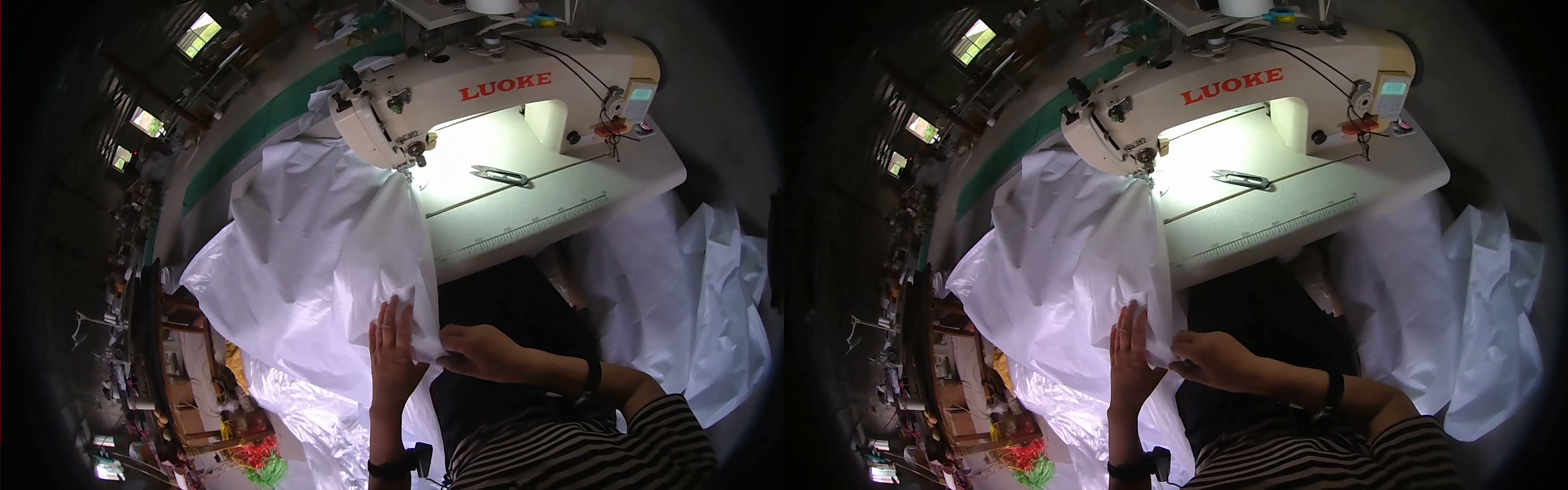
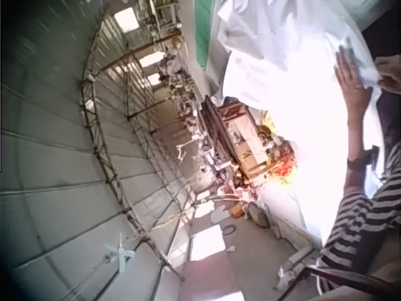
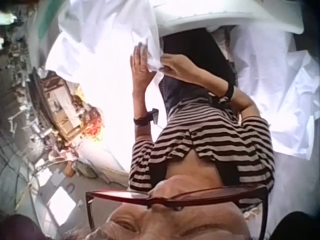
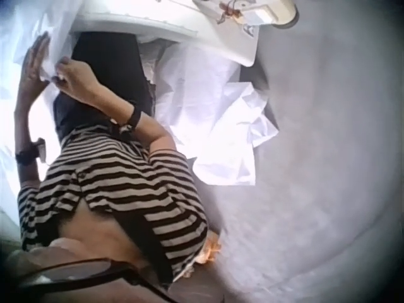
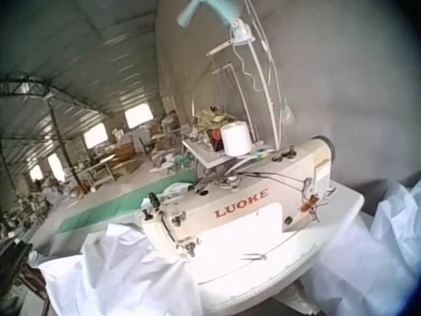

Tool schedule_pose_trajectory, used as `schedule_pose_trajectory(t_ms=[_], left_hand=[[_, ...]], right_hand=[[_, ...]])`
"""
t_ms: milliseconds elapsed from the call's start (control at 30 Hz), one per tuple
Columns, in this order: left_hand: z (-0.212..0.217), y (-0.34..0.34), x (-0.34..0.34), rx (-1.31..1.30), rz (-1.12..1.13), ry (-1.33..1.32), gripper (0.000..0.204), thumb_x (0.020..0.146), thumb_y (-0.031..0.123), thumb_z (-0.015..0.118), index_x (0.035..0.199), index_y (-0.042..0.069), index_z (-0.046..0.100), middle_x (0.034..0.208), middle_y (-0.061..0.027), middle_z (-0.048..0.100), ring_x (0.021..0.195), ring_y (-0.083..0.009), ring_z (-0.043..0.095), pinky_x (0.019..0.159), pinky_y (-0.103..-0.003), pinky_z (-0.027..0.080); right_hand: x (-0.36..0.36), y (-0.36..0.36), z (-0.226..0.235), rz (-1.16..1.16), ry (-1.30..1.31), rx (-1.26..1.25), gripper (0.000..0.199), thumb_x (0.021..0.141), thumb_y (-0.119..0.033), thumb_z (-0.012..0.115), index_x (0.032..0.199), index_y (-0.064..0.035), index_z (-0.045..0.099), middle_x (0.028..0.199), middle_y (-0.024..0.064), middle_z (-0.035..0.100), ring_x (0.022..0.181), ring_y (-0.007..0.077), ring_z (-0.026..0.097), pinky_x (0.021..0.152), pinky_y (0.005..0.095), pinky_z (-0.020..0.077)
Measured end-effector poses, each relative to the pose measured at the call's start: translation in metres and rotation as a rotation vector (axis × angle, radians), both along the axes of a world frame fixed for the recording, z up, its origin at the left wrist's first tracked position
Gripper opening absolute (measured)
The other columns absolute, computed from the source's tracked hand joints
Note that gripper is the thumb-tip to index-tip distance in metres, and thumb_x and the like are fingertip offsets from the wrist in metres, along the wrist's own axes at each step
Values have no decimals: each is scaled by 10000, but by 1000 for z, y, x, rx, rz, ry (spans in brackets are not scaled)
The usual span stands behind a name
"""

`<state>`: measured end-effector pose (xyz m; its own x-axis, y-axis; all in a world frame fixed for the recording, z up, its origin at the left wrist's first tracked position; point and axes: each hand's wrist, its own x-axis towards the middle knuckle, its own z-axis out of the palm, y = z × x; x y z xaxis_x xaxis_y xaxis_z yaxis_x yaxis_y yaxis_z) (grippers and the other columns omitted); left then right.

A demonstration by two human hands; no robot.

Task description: Sewing together large white plastic sheets or fabric using an industrial sewing machine.

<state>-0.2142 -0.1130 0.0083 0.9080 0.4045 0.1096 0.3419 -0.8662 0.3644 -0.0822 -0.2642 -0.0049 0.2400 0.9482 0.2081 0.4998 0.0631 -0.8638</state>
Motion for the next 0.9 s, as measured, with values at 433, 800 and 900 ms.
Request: schedule_pose_trajectory(t_ms=[433, 800, 900], left_hand=[[-9, 13, -19, -758, 313, -467, 292, 952, 80, 529, 1214, -30, 598, 1274, -178, 600, 1240, -331, 533, 1049, -376, 388], [-31, 8, -20, -592, 244, -348, 308, 822, 11, 573, 1117, -70, 601, 1100, -177, 618, 999, -339, 615, 848, -412, 487], [-39, -2, -18, -252, 228, -407, 336, 758, 3, 599, 1093, -20, 618, 1092, -153, 622, 1015, -347, 600, 883, -445, 460]], right_hand=[[0, 3, 11, -78, -50, -363, 352, 900, -386, 619, 902, -41, 685, 796, 148, 683, 776, 329, 680, 713, 415, 534], [62, -97, -23, -156, 338, -624, 230, 928, -226, 627, 1048, -33, 665, 940, 78, 684, 890, 188, 653, 826, 304, 504], [46, -101, -9, -529, -126, -180, 207, 864, -261, 680, 934, -66, 665, 789, 100, 642, 780, 281, 659, 719, 375, 522]])
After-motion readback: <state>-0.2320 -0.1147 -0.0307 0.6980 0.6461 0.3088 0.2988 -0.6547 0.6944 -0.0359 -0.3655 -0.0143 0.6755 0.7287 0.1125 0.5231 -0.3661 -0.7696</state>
